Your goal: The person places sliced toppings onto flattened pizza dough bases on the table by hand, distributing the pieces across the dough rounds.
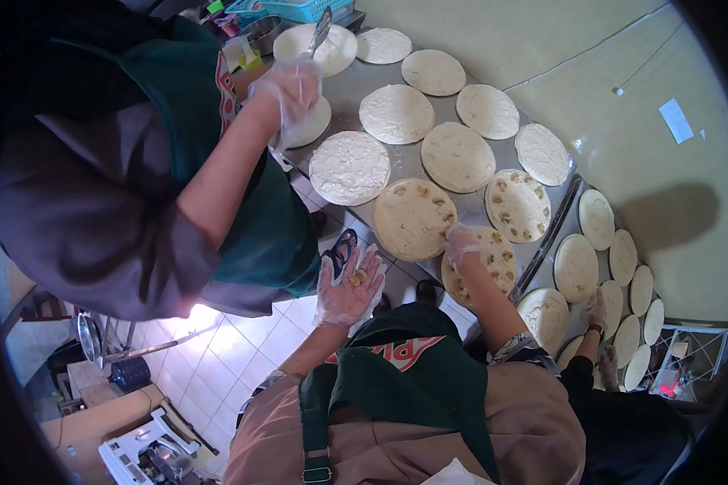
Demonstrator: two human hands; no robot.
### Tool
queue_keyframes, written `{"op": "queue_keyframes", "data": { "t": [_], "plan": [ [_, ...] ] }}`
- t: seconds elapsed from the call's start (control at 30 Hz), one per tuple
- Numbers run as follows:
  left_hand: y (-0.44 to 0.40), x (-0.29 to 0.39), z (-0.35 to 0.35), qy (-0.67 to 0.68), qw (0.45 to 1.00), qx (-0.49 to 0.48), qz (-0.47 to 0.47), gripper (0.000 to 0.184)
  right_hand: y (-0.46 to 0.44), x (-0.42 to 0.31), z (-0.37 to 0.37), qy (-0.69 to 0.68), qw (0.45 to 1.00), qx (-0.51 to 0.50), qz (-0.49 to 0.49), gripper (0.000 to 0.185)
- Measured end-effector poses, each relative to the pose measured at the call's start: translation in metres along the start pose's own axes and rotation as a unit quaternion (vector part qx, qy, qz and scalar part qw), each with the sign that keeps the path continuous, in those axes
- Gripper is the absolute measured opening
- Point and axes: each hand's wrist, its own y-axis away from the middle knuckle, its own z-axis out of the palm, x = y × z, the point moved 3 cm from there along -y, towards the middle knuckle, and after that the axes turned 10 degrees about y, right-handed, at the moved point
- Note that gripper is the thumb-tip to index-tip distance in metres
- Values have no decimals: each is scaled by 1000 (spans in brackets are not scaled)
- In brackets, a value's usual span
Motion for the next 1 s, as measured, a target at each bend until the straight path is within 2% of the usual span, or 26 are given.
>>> {"op": "queue_keyframes", "data": {
  "t": [0.1, 0.23, 0.3, 0.33, 0.4, 0.53, 0.63, 0.7, 0.77, 0.83, 0.9, 0.93, 0.97, 1.0],
  "plan": [
    [2, 2, 2, 2, 1000, -5, 2, 58, -3, -8, 15, -60, 998, -11, 29, 27],
    [4, 4, 7, 9, 1000, -7, 8, 56, 5, -7, 25, -45, 999, 14, 17, 26],
    [5, 6, 7, 12, 1000, -5, 1, 56, 4, -9, 43, -12, 991, 125, -44, 26],
    [6, 7, 6, 13, 1000, -5, 2, 56, 9, -9, 27, -12, 991, 126, -45, 26],
    [7, 7, 5, 11, 1000, -2, 3, 60, 19, -8, 5, 5, 1000, 10, -24, 28],
    [7, 8, 5, 13, 1000, -11, -1, 60, 14, -10, 29, -24, 999, 20, -6, 27],
    [7, 7, 6, 2, 1000, -17, 2, 61, 13, -13, 21, -43, 997, 68, -18, 25],
    [8, 4, 8, 4, 1000, -20, -12, 62, 12, -14, 9, 8, 997, 62, -41, 24],
    [9, 2, 10, 6, 999, -29, -18, 64, -4, -12, 43, -8, 996, 74, -39, 22],
    [9, -3, 15, 7, 999, -18, -41, 66, -6, -16, 38, -21, 995, 86, -36, 21],
    [9, -5, 17, 12, 999, -15, -46, 68, 10, -15, 17, -238, 946, 204, 78, 18],
    [9, -6, 18, 12, 998, -20, -51, 68, 17, -20, 2, -238, 947, 204, 76, 18],
    [9, -8, 19, 12, 998, -25, -56, 69, 23, -25, -7, -522, 839, 113, 107, 19],
    [9, -9, 20, 12, 998, -26, -57, 69, 29, -35, -18, -753, 645, 11, 128, 21]
  ]
}}
